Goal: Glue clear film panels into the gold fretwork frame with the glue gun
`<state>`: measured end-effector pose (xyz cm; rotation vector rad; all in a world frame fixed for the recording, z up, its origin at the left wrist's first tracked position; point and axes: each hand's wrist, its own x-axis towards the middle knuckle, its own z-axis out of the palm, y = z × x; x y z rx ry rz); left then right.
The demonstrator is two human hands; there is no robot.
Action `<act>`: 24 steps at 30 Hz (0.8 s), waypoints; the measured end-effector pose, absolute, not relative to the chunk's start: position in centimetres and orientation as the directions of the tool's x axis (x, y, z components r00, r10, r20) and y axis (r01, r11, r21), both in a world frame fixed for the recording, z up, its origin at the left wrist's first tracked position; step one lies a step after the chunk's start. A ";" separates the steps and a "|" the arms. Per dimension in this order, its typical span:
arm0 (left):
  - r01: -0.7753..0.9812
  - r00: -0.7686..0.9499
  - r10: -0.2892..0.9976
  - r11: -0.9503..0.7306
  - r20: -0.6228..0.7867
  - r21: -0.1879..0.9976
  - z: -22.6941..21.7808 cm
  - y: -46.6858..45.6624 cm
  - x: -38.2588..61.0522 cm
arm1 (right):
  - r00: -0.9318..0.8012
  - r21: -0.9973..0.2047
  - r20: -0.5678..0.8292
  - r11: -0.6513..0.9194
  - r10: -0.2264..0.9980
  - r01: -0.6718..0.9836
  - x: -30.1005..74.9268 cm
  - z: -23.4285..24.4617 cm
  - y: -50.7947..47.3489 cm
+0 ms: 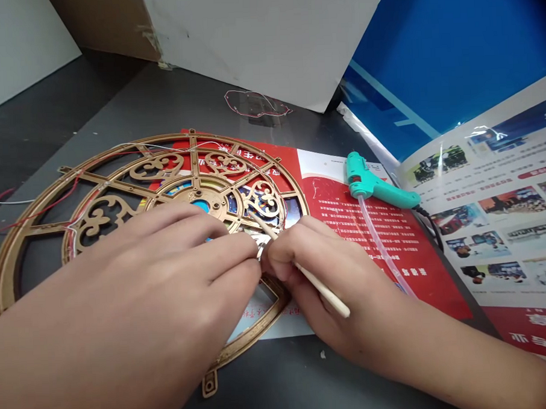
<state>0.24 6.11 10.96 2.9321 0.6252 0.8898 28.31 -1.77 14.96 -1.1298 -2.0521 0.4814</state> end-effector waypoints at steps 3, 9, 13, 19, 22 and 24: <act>0.355 0.761 0.368 -0.926 0.534 0.132 11.7 6.0 1.2 | -0.322 -0.651 0.410 0.521 0.853 0.552 28.2 15.0 -1.8; 0.368 0.756 0.382 -0.919 0.531 0.138 12.0 5.8 1.7 | -0.301 -0.706 0.334 0.449 0.893 0.548 28.2 15.1 -1.5; 0.358 0.748 0.383 -0.921 0.542 0.155 11.3 6.2 1.1 | -0.293 -0.702 0.347 0.454 0.891 0.549 28.2 15.0 -1.6; 0.354 0.766 0.356 -0.929 0.535 0.111 7.9 6.2 -0.5 | -0.288 -0.710 0.340 0.445 0.895 0.546 28.2 15.1 -1.8; 0.354 0.772 0.347 -0.931 0.533 0.094 7.5 6.0 -0.6 | -0.278 -0.706 0.355 0.451 0.893 0.546 28.3 15.1 -1.8; 0.359 0.768 0.349 -0.929 0.537 0.090 8.2 6.0 -0.2 | -0.273 -0.700 0.357 0.449 0.893 0.556 28.3 15.1 -1.8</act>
